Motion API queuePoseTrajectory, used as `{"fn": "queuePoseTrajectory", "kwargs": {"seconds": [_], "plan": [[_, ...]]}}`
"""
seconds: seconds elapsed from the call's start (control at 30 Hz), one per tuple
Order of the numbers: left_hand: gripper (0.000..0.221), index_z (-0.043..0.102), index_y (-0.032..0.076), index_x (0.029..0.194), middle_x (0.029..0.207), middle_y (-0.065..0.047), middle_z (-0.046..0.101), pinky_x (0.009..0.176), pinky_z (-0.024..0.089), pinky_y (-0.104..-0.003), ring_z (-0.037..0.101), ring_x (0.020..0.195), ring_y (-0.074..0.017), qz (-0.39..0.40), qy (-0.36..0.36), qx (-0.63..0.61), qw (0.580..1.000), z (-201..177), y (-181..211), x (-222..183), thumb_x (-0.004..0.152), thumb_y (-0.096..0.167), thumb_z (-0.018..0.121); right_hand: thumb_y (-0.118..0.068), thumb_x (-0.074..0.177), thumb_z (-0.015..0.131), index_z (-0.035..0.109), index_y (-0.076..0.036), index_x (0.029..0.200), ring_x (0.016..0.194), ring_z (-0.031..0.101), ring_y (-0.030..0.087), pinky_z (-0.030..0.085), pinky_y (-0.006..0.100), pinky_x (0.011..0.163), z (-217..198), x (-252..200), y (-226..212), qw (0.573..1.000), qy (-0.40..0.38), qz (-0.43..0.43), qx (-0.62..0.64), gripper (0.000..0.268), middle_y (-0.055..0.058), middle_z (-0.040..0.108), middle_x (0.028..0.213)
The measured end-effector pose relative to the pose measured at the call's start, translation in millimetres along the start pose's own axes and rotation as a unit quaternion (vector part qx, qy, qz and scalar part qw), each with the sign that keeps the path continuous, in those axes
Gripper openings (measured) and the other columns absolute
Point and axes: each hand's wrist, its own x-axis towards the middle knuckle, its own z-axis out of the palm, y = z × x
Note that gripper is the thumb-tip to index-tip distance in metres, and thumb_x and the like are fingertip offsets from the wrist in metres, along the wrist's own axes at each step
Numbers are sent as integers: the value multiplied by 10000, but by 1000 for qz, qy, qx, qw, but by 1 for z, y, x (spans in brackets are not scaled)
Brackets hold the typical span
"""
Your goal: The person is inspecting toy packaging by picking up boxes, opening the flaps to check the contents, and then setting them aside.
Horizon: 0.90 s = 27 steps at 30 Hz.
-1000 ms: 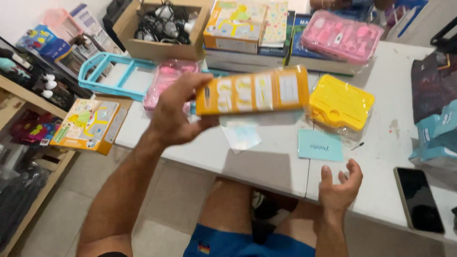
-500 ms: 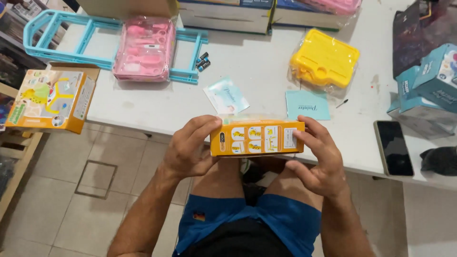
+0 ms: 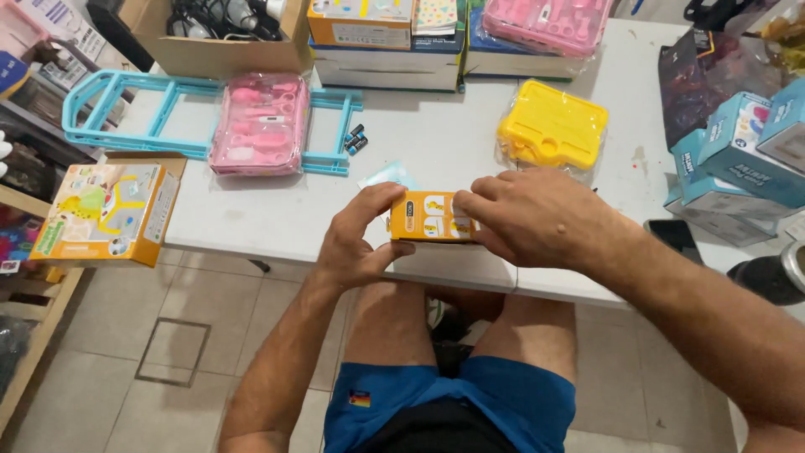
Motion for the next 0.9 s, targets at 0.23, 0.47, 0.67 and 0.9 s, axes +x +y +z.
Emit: {"fn": "queuePoseTrajectory", "kwargs": {"seconds": [0.23, 0.47, 0.67, 0.9], "plan": [[705, 537, 87, 1384, 1310, -215, 612, 955, 541, -593, 559, 1276, -502, -82, 4, -27, 996, 1, -24, -8, 766, -9, 861, -261, 958, 579, 556, -114, 1223, 987, 749, 352, 632, 458, 796, -13, 33, -3, 982, -184, 35, -20, 304, 155, 719, 1052], [709, 558, 104, 1367, 1309, -206, 625, 949, 543, -610, 556, 1277, -502, -105, -13, -22, 994, -1, -23, -4, 745, -25, 872, -276, 949, 614, 500, -154, 1294, 955, 762, 338, 637, 445, 790, -11, 50, 1, 973, -223, 22, -54, 384, 147, 732, 1033], [699, 554, 95, 1365, 1316, -212, 626, 948, 542, -614, 556, 1276, -507, -110, -21, -19, 993, -3, -23, -3, 752, -26, 867, -251, 931, 626, 518, -145, 1244, 921, 769, 306, 642, 417, 804, -14, 59, -2, 964, -248, 17, -90, 348, 138, 745, 1001], [697, 558, 110, 1361, 1298, -202, 635, 967, 537, -597, 584, 1251, -476, -116, -23, -9, 993, -4, -26, -3, 751, 20, 882, -282, 867, 692, 521, -85, 1207, 878, 776, 308, 645, 430, 746, -5, 63, -6, 959, -234, -38, -157, 428, 145, 744, 954]]}}
